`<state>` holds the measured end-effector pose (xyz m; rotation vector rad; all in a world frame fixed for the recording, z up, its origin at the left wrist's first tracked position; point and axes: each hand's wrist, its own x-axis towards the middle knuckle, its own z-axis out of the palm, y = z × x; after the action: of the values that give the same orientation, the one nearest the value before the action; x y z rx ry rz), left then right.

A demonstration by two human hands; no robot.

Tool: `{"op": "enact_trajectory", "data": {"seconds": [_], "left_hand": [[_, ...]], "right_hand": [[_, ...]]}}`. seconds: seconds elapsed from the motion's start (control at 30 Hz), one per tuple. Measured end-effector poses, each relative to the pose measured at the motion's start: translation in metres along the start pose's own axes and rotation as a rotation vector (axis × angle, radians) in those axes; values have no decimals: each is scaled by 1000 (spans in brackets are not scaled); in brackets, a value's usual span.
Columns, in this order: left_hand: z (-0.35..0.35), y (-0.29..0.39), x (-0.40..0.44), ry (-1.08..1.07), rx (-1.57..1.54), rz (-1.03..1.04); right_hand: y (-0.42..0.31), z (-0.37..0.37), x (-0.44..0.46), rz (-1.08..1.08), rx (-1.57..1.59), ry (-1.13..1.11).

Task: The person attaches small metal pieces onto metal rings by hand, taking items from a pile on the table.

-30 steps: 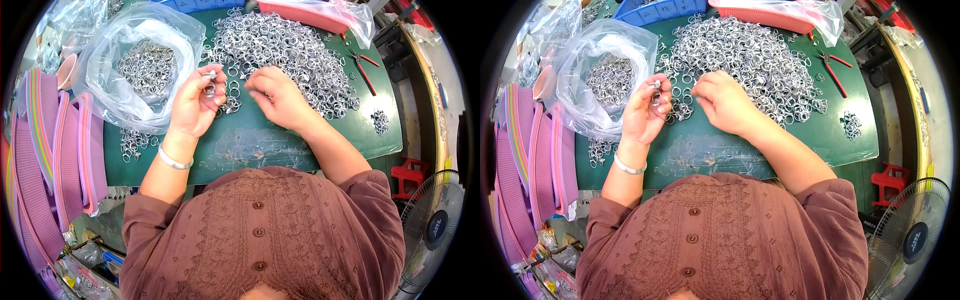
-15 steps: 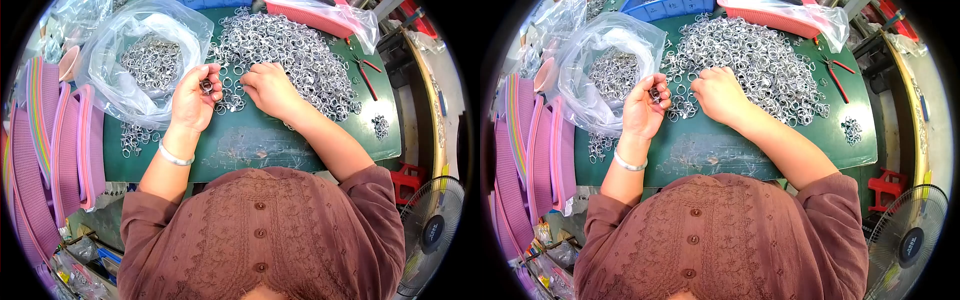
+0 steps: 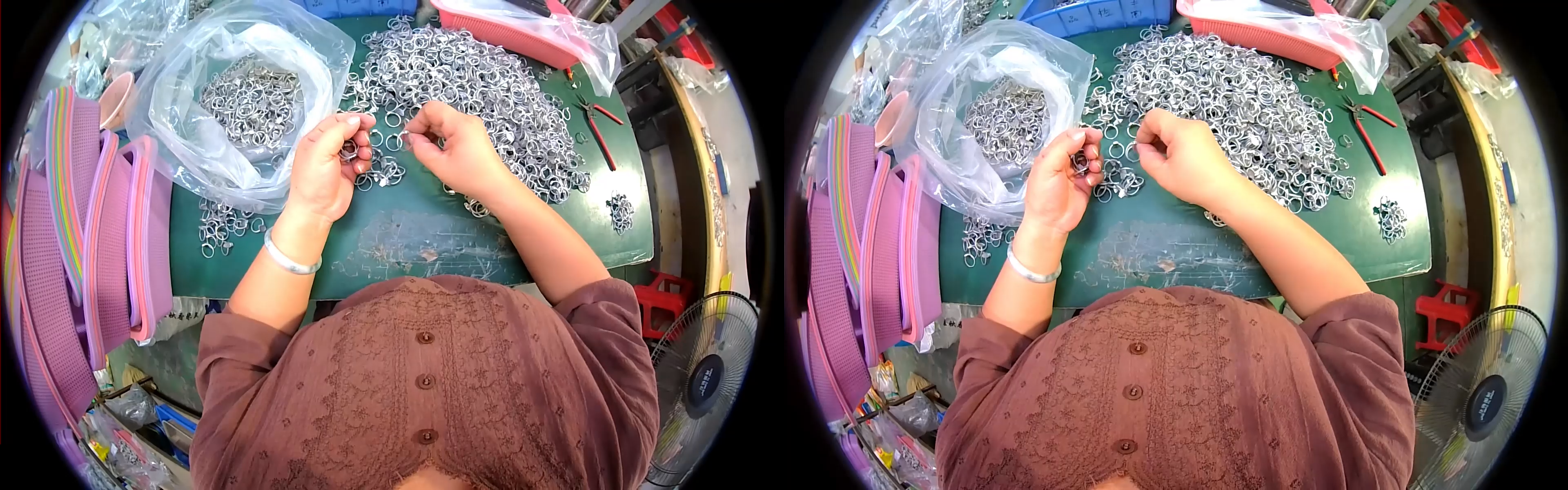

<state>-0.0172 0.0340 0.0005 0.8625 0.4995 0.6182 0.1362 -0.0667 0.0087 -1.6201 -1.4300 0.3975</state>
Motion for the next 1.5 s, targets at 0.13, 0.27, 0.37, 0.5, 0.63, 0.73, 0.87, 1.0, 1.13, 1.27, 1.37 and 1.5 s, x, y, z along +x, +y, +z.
{"op": "enact_trajectory", "data": {"seconds": [0.13, 0.27, 0.37, 0.5, 0.63, 0.73, 0.87, 1.0, 1.13, 1.27, 1.37, 1.5], "left_hand": [[6, -1, -4, -37, 59, 15], [13, -2, -10, -85, 92, 2], [15, -3, -13, -97, 144, -10], [16, -7, -13, -119, 197, -16], [19, -9, -14, -106, 228, -11], [19, -11, -14, -105, 251, -5], [22, -11, -14, -78, 321, -46], [22, -14, -15, -75, 344, -21], [23, -14, -15, -48, 323, -27], [22, -13, -14, -49, 254, -51], [23, -13, -14, -34, 209, -121], [19, -15, -12, -68, 101, -137]], "right_hand": [[0, -6, -6, -63, 103, 64], [-2, -8, -9, -193, 117, 134], [-6, -7, -12, -230, 85, 152], [-6, -6, -13, -293, 11, 140], [-8, -5, -14, -319, -47, 152], [-8, -3, -15, -351, -88, 170], [-9, -3, -14, -523, -272, 188], [-12, -3, -13, -626, -343, 185], [-5, 1, -11, -661, -334, 201], [-11, -2, -11, -718, -393, 175], [-13, -1, -11, -715, -395, 187], [-10, -1, -11, -639, -285, 181]]}}
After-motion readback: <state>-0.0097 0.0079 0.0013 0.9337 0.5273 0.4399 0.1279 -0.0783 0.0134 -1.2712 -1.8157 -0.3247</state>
